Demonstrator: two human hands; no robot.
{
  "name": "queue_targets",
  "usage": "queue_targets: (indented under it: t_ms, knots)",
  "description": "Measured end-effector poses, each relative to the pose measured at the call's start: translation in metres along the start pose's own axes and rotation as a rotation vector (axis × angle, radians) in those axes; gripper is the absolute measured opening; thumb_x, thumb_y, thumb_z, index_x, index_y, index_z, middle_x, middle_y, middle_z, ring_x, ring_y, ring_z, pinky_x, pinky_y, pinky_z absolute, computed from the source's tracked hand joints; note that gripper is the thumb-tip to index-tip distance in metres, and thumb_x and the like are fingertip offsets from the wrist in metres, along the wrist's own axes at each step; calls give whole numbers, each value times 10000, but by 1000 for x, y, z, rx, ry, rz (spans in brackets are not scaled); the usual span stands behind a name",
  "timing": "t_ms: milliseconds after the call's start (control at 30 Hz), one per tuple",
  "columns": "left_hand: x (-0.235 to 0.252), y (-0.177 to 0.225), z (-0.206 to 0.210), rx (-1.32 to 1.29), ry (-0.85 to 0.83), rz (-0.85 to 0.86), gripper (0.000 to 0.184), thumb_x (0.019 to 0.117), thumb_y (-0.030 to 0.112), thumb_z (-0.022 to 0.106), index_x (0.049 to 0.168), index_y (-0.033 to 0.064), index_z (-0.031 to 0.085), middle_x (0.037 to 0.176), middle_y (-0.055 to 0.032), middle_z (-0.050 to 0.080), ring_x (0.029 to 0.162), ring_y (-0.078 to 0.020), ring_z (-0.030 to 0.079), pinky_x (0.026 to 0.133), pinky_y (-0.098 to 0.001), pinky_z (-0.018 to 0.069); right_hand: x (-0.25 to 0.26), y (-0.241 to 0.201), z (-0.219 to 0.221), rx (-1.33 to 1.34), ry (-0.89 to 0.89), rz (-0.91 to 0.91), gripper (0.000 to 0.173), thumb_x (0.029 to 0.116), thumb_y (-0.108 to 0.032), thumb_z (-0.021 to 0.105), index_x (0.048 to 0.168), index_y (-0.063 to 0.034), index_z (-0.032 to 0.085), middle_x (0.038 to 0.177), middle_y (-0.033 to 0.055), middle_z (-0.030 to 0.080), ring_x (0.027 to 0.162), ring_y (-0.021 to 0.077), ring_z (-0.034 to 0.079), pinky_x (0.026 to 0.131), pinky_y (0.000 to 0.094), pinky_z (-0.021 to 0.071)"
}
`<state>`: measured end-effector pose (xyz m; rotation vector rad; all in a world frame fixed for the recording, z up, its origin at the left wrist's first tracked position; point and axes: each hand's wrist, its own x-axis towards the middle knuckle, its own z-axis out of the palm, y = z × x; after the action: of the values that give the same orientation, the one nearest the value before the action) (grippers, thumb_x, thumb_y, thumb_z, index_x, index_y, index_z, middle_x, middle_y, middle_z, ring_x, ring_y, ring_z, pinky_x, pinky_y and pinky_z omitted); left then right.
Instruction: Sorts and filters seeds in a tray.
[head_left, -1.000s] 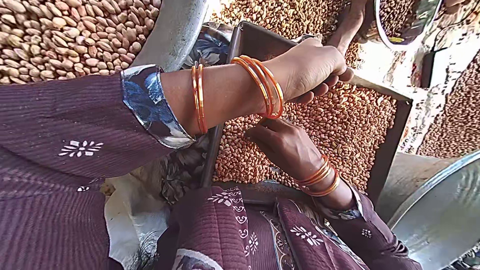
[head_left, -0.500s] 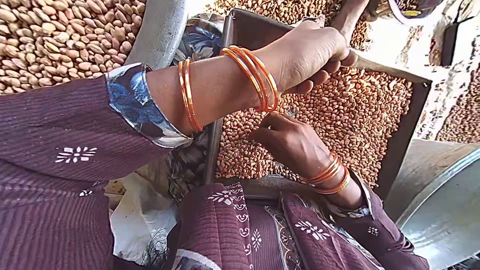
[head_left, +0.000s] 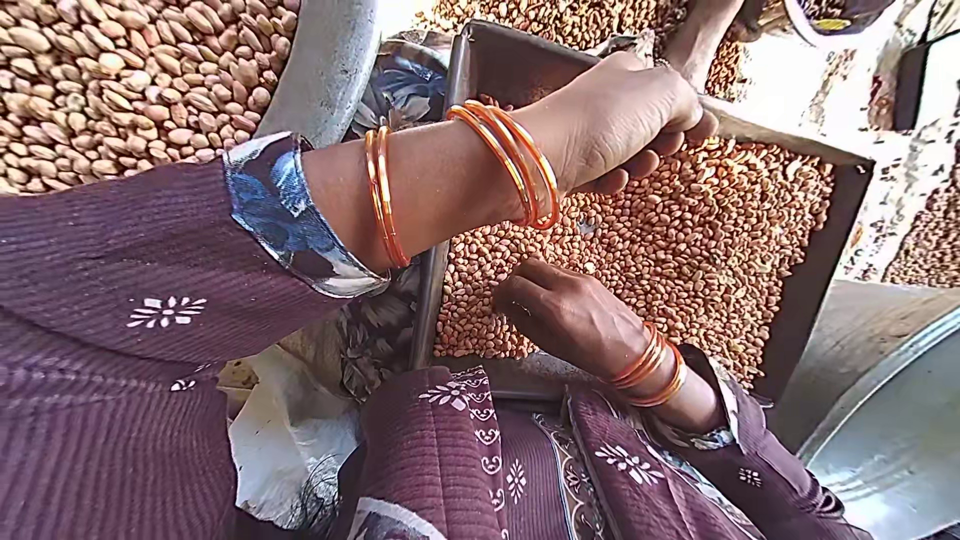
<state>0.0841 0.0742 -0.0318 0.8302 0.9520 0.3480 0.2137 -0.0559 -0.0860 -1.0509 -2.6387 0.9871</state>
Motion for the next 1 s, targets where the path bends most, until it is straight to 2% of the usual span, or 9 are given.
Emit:
queue_targets:
  t_ms: [67,133,300,467,500,633,800,933,1000]
  knots:
    - [-1,0,0,15,-2,-1,230,1088,172,453,1003,113,659,749,35,550,621,-36,528,526,-151,402,4,-7,4,72,-22,-48,181,947,-80,575,973,-82,754,843,79,669,697,194,671,561,304,540]
    - [0,-1,1,26,2,6,234,1083,165,457,995,108,667,727,38,553,608,-34,526,518,-149,396,7,-12,15,87,-48,-92,181,968,-71,577,964,-71,758,858,90,668,734,207,676,591,307,551]
    - [-1,-1,1,15,-5,15,229,1092,164,450,1002,100,651,760,22,540,633,-48,529,538,-159,407,10,-20,28,-68,22,-88,151,984,-77,598,954,-35,740,888,126,672,812,262,696,629,325,574]
    - [0,0,-1,6,-7,20,235,1092,168,448,1005,102,655,761,22,539,619,-41,525,527,-155,410,11,-22,33,-122,46,-97,144,963,-34,596,901,-14,725,846,131,656,756,270,680,595,330,560]
    - [1,1,-2,1,6,23,235,1088,167,449,980,108,649,741,27,547,598,-36,523,510,-150,404,12,-22,33,-128,54,-108,154,966,-33,590,898,-15,727,844,130,658,754,268,678,593,330,557]
    - [1,6,-7,-43,61,27,218,1084,177,455,1043,111,658,757,30,544,575,-32,514,487,-138,405,11,-20,33,-117,60,-102,162,974,-95,590,905,-53,730,872,107,669,793,250,679,620,323,560]
    - [5,5,-9,-218,71,-1,215,1081,156,459,1127,82,656,813,-8,557,621,-60,553,529,-145,459,9,-17,-19,-190,220,26,138,963,-105,623,969,-43,747,875,110,647,793,238,662,622,307,548]
    - [3,-8,7,-254,43,-102,235,1085,201,451,1027,94,653,813,-12,611,688,-78,616,617,-199,521,3,-18,-77,-439,491,146,167,979,-58,653,1105,-55,763,1036,151,736,961,237,718,786,285,569]
    - [0,-18,14,-356,-15,-191,314,1114,328,386,1099,107,608,908,-32,634,772,-101,651,671,-236,550,0,-16,-98,-448,498,140,164,996,-94,665,1121,-77,770,1125,140,753,1032,206,731,844,271,572]
